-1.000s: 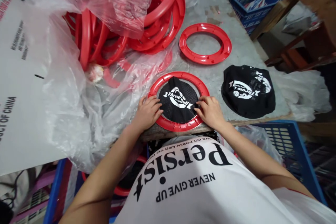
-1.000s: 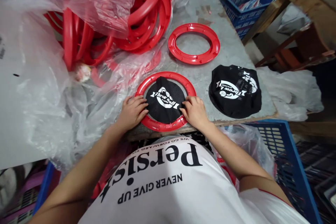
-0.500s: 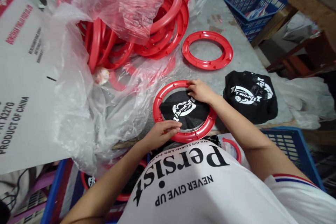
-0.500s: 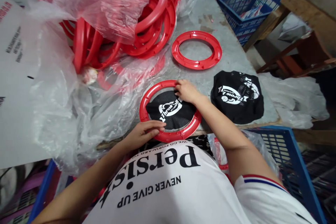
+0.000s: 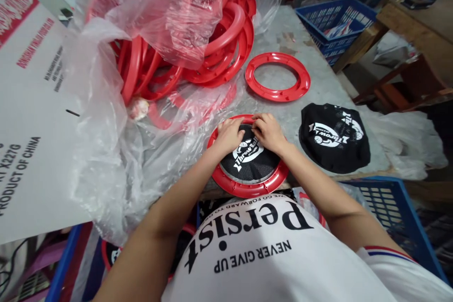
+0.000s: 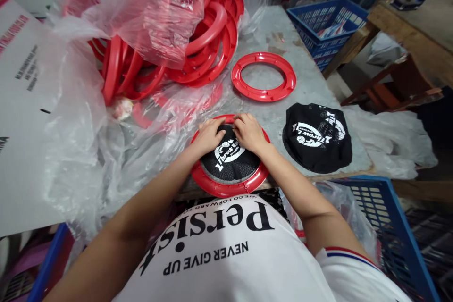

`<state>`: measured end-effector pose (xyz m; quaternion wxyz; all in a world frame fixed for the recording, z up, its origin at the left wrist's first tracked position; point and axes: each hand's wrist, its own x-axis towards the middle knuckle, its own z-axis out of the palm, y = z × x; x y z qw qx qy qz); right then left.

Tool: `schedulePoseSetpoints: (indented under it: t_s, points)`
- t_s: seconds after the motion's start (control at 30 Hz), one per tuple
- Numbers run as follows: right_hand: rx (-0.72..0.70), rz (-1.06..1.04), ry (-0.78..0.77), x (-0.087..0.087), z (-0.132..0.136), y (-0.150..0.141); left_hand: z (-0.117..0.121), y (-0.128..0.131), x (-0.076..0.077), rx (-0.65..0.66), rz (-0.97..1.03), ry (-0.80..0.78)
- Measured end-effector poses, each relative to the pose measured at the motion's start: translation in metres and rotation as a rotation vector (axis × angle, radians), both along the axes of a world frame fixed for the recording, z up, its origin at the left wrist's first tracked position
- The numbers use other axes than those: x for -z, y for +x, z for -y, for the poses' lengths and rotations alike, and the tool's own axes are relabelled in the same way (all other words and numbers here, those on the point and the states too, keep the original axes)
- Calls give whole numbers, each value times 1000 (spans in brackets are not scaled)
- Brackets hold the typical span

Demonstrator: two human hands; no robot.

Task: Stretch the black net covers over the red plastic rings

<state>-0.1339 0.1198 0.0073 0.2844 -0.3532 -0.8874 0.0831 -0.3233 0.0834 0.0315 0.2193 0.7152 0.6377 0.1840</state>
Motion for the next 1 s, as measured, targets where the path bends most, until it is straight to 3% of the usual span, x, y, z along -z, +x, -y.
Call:
schedulePoseSetpoints:
  t_s: [0.13, 0.3, 0.57, 0.7, 1.0]
  points:
    - [27, -30, -59, -4, 0, 4, -19, -2, 2, -34, 162, -88]
    - [112, -87, -299, -2, -12, -1, -23, -4, 9, -126, 49, -43]
    - [74, 30, -379, 7, -49, -22, -19, -1, 20, -153, -60, 87]
    - [144, 16, -424, 12, -54, -27, -22, -1, 24, -211, -93, 142]
    - [277, 47, -441, 16, -51, -31, -41, 7, 26, -227, -68, 3]
